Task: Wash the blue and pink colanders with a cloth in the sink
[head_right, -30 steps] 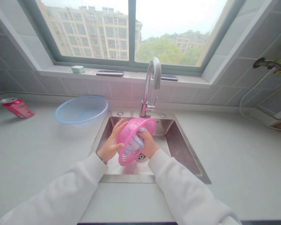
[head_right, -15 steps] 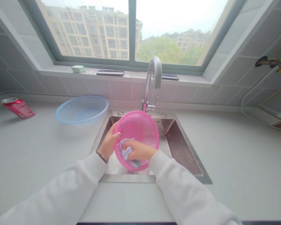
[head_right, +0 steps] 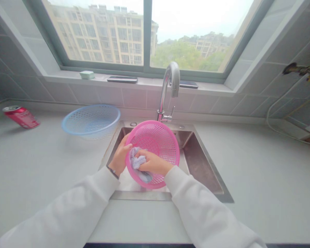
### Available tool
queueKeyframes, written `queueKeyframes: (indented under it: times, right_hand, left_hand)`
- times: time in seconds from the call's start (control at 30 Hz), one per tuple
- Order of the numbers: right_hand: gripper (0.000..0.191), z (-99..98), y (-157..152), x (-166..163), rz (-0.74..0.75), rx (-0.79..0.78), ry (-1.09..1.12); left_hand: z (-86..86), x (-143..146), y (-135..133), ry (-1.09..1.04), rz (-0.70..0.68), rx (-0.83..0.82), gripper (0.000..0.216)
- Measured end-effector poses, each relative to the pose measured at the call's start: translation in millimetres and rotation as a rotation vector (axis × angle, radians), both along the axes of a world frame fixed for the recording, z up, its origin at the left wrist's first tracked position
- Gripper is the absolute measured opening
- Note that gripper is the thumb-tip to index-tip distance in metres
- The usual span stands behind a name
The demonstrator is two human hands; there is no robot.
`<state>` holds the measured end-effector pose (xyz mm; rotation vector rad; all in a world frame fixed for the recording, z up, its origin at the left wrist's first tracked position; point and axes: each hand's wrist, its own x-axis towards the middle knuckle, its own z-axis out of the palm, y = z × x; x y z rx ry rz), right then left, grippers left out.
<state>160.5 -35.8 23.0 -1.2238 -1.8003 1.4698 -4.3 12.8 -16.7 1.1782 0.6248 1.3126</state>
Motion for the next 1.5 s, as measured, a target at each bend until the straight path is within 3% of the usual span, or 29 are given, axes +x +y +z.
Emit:
queueKeyframes:
  times: [0.13,0.27,0.8,1.2,1.37,1.5]
  right_hand:
    - [0.033,1.1,1,9,0.156,-0.070,-0.354]
    - [0.040,-2.4,4,13,0.208,-0.048,-0.489]
    - [0.038,-15.1,6,15,0.216,-0.065,-0.456]
    - [0.039,-4.6,3,12,0.229,-0.081,-0.533]
    - [0.034,-10.0,0,8,0.182,-0.063,-0.386]
    - [0.026,-15.7,-1,-2,-0.077,-0.008,0.104]
  left_hand:
    - [-1.5,-5,3,0.045,0.024,0.044,0.060]
    - [-5.6,-3,3,0.080,-0.010,0.066,0.063]
    - [-7.4,-4,2,0.117,-0.059,0.126,0.061]
    - [-6.5,-6,2,0.150,-0.057,0.112,0.063]
    - [-2.7,-6,0,0.162,-0.041,0.098,0.058]
    - [0.1,-4,-4,0.156,-0.032,0.119,0.058]
